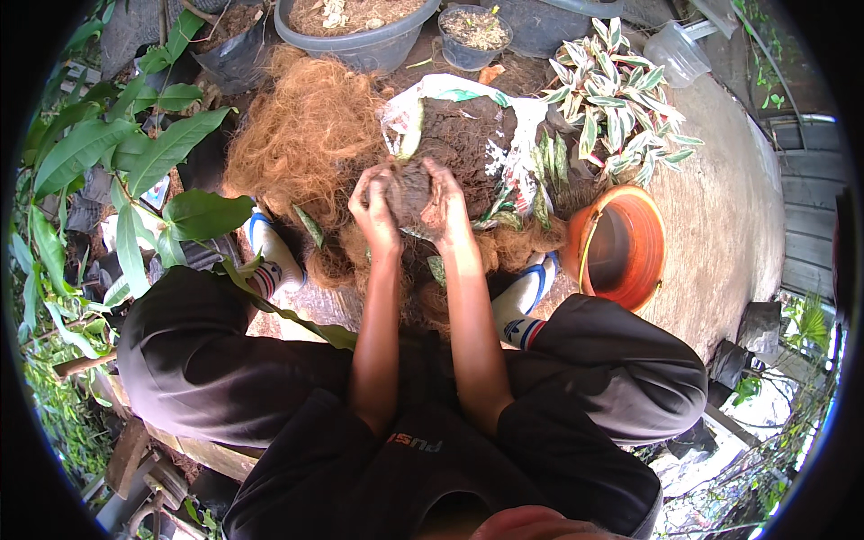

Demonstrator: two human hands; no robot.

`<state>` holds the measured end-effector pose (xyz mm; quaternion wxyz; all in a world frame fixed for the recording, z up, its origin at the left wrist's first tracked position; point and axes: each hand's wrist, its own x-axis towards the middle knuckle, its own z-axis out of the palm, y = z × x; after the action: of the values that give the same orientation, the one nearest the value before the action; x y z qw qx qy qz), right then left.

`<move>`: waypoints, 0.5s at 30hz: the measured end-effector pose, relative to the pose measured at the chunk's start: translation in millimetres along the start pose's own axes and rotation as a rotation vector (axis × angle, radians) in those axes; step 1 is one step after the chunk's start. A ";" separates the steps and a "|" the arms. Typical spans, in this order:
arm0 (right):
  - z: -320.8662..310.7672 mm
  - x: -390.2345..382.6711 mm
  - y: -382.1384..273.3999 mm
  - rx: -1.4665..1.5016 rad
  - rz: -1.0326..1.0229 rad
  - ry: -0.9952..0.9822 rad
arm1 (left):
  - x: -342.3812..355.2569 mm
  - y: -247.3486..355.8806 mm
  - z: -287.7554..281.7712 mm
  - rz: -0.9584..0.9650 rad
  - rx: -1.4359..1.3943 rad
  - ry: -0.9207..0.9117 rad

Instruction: The person sits cross-legged and mixes dark soil with shredded coconut fiber by hand. They repeatedly scoop, crumble, and combine the materials into a loose pile, occasionally picking up and breaking apart clumps to ensure even mixing.

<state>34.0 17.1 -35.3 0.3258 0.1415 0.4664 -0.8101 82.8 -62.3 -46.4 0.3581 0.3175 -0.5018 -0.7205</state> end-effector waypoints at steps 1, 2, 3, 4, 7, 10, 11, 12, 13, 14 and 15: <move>3.7 -4.3 -8.5 -0.154 -0.007 -0.035 | 1.7 -2.8 -5.6 -0.100 -0.139 0.018; 8.0 -10.7 -15.5 -0.200 0.023 -0.043 | 3.5 -5.3 -11.4 -0.199 -0.278 0.036; 17.9 -21.3 -28.6 -0.248 0.051 -0.051 | 6.2 -8.2 -14.1 -0.247 -0.354 0.058; 17.4 -19.9 -26.4 -0.249 0.020 -0.001 | 8.8 -10.4 -17.8 -0.247 -0.375 0.036; 23.7 -16.6 -18.2 -0.256 -0.047 0.167 | 5.8 -4.5 -13.5 -0.294 -0.396 0.030; 23.2 -16.5 -15.5 -0.186 -0.093 0.111 | 2.0 0.2 -13.7 -0.284 -0.392 -0.051; 22.8 -17.1 -14.9 -0.159 -0.103 0.093 | 2.6 1.1 -16.6 -0.279 -0.371 -0.081; 24.7 -17.3 -13.9 -0.123 -0.108 0.074 | 3.7 2.2 -19.0 -0.273 -0.349 -0.111; 26.9 -17.4 -12.5 -0.086 -0.113 0.055 | 4.7 2.7 -19.6 -0.225 -0.279 -0.157; 29.5 -17.3 -10.5 -0.050 -0.117 0.036 | 6.0 3.0 -19.6 -0.177 -0.208 -0.202; 30.8 -11.5 -5.2 -0.071 -0.187 0.024 | 6.9 4.2 -18.8 -0.129 -0.138 -0.248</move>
<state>41.4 -2.6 -9.6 0.2480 0.0955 0.5100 -0.8181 95.2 -78.4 -48.6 0.2672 0.2323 -0.4702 -0.8084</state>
